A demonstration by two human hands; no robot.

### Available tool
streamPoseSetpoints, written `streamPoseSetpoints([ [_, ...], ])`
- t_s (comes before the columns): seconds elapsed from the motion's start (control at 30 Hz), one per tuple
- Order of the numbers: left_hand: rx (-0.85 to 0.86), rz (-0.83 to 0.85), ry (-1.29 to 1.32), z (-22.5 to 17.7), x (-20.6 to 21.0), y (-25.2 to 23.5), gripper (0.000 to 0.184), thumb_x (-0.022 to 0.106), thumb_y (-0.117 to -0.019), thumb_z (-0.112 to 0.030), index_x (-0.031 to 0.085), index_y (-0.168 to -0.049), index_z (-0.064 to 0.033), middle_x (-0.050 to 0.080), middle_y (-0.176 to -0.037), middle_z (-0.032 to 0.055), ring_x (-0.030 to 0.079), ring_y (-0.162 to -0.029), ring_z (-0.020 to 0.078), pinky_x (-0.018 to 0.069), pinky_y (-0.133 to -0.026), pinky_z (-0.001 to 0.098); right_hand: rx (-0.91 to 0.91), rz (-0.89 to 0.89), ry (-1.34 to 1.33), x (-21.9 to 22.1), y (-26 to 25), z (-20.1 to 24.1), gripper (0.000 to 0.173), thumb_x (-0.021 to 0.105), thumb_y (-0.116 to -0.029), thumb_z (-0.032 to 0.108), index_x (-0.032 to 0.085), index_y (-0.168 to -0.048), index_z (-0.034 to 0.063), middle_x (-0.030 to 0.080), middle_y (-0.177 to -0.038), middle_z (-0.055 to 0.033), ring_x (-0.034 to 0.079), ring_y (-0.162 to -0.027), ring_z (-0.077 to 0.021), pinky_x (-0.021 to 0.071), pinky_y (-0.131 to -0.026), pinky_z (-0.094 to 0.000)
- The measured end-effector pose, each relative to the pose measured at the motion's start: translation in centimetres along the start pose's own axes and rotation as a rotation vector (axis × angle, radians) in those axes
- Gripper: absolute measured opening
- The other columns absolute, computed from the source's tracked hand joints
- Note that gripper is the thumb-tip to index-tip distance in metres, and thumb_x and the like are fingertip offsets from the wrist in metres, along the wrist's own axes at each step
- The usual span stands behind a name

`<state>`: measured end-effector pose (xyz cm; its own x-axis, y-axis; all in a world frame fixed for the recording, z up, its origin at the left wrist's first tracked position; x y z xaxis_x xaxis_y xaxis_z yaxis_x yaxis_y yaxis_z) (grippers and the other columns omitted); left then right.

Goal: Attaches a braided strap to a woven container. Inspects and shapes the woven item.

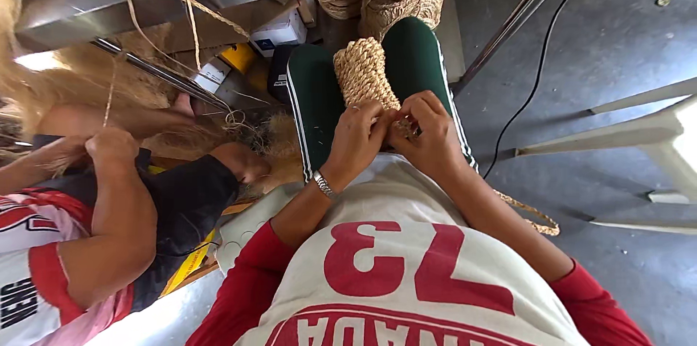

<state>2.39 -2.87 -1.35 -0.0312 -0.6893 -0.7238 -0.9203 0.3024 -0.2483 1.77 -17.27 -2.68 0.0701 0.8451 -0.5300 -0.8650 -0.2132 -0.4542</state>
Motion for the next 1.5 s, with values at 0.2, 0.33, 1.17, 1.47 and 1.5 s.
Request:
streamPoseSetpoints([
  [0.2, 0.545, -0.171, -0.38, -2.1, 0.0, -1.5, 0.026, 0.057, -0.1032, -0.018, 0.068, -0.085, -0.002, 0.066, -0.087, 0.0145, 0.065, -0.093, 0.031, 0.0511, -0.086, 0.0417, 0.033, -0.02, -0.012, -0.2, 0.1, -0.5, 0.026, 0.073, -0.0876, 0.02, 0.063, -0.097, -0.0015, 0.061, -0.103, -0.0164, 0.062, -0.092, -0.0237, 0.055, -0.076, -0.0348],
  [0.33, 0.476, -0.255, -0.295, -0.4, -0.1, -1.7, 0.027, 0.058, -0.1047, -0.018, 0.069, -0.091, 0.0024, 0.066, -0.091, 0.0177, 0.067, -0.091, 0.0294, 0.0569, -0.079, 0.0362, 0.077, -0.021, 0.004, 0.3, 0.2, -0.5, 0.026, 0.071, -0.0899, 0.023, 0.063, -0.096, -0.0007, 0.061, -0.104, -0.0168, 0.062, -0.092, -0.0253, 0.0542, -0.076, -0.0363],
  [1.17, -0.022, -0.231, 0.293, 1.2, 0.0, 0.0, 0.027, 0.07, -0.0953, -0.024, 0.071, -0.105, 0.0003, 0.065, -0.112, 0.0174, 0.062, -0.108, 0.0218, 0.0526, -0.093, 0.0336, 0.001, -0.11, 0.031, 0.0, 0.2, 0.5, 0.023, 0.069, -0.0908, 0.021, 0.069, -0.099, 0.0001, 0.066, -0.105, -0.0165, 0.066, -0.094, -0.0256, 0.0578, -0.077, -0.0366],
  [1.47, 0.211, -0.324, 0.034, 1.0, 1.0, 0.3, 0.02, 0.056, -0.101, -0.016, 0.065, -0.103, 0.0018, 0.066, -0.107, 0.0195, 0.064, -0.108, 0.0274, 0.0526, -0.098, 0.0362, -0.039, -0.108, 0.081, 0.5, -0.1, 0.6, 0.02, 0.071, -0.0853, 0.022, 0.069, -0.094, 0.0041, 0.067, -0.102, -0.0113, 0.065, -0.096, -0.0251, 0.056, -0.083, -0.0379],
  [1.5, 0.21, -0.336, 0.022, 1.0, 1.1, 0.4, 0.02, 0.055, -0.1007, -0.015, 0.066, -0.102, 0.0017, 0.066, -0.107, 0.0192, 0.065, -0.108, 0.0272, 0.0528, -0.098, 0.036, -0.051, -0.107, 0.085, 0.5, -0.1, 0.6, 0.019, 0.071, -0.0858, 0.021, 0.069, -0.094, 0.0046, 0.067, -0.102, -0.0108, 0.065, -0.096, -0.025, 0.0555, -0.083, -0.038],
])
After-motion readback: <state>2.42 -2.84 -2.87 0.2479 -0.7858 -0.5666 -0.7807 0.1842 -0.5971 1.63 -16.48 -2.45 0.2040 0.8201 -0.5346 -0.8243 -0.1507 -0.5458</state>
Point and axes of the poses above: each hand's wrist, its own y-axis away from the middle knuckle, its own x-axis out of the palm, z = x × y, the point moved 6 cm from there along -y, towards the middle knuckle
